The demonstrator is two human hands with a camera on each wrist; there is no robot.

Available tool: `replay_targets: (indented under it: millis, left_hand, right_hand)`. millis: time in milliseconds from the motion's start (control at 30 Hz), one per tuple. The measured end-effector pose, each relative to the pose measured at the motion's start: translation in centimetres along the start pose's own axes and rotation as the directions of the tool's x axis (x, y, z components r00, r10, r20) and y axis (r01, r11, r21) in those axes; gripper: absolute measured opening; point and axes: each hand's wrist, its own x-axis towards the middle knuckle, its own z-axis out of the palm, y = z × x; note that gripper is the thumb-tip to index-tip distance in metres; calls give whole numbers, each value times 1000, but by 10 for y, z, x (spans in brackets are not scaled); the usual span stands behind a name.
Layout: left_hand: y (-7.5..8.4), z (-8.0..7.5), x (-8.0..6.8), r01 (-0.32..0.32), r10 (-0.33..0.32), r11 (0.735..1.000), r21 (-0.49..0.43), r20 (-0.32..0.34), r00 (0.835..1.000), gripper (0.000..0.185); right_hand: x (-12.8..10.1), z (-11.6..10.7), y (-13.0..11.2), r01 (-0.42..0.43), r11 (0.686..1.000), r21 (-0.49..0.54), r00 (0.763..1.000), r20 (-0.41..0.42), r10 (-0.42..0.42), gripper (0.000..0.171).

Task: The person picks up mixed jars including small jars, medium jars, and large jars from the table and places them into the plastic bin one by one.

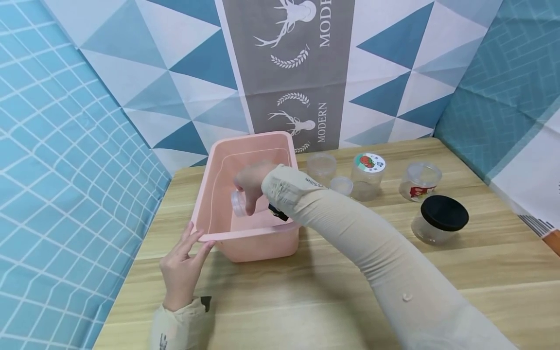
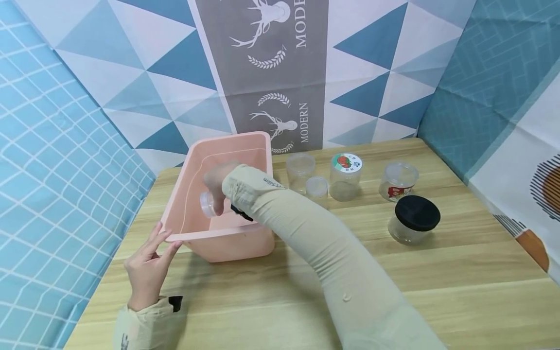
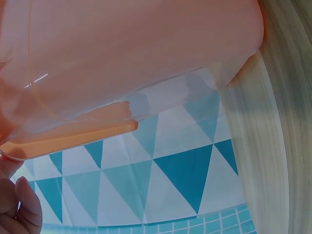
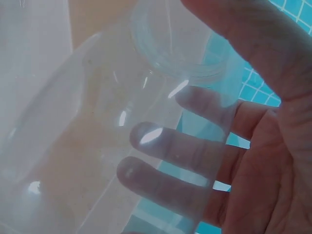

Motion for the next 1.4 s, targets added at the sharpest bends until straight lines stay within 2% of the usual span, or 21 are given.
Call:
replay_targets:
  millis: [167, 367, 500, 633, 933, 1200, 1333, 1400]
  left_hand:
    - [0, -1, 2, -3, 3, 1000, 4, 15, 1000, 57]
    - [0, -1, 3, -11, 10, 1000, 23, 29, 1000, 57]
    - [-1, 0, 3, -22, 20, 999, 41, 31, 999, 57]
    - [-1, 0, 4, -25, 24, 998, 50, 31, 999, 57]
    - [-1, -2, 3, -16, 15, 999, 44, 30, 999, 58]
    - [1, -2, -2, 11, -11, 1000, 21, 24, 1000, 57]
    - [2, -2, -1, 6, -6, 1000, 18, 19, 1000, 57]
    - [2, -1, -1, -2, 2, 1000, 20, 17, 1000, 57]
  right_hand:
    - [-3, -2, 0, -13, 999, 46, 1000, -1, 13, 49]
    - [-7, -4, 3, -6, 999, 41, 1000, -15, 7, 56]
    - [-11, -5, 11, 11, 997, 71, 999, -44, -8, 54]
    - [-16, -9, 22, 33, 998, 54, 997, -68, -29, 52]
    - [-25, -17, 36, 5, 988, 153, 998, -64, 5, 48]
    - [-24, -8, 51, 102, 979, 174, 987, -140, -78, 47]
    - [-28, -2, 63, 140, 965, 220, 978, -183, -100, 47]
    - [-33, 0, 67, 133, 964, 231, 976, -199, -87, 47]
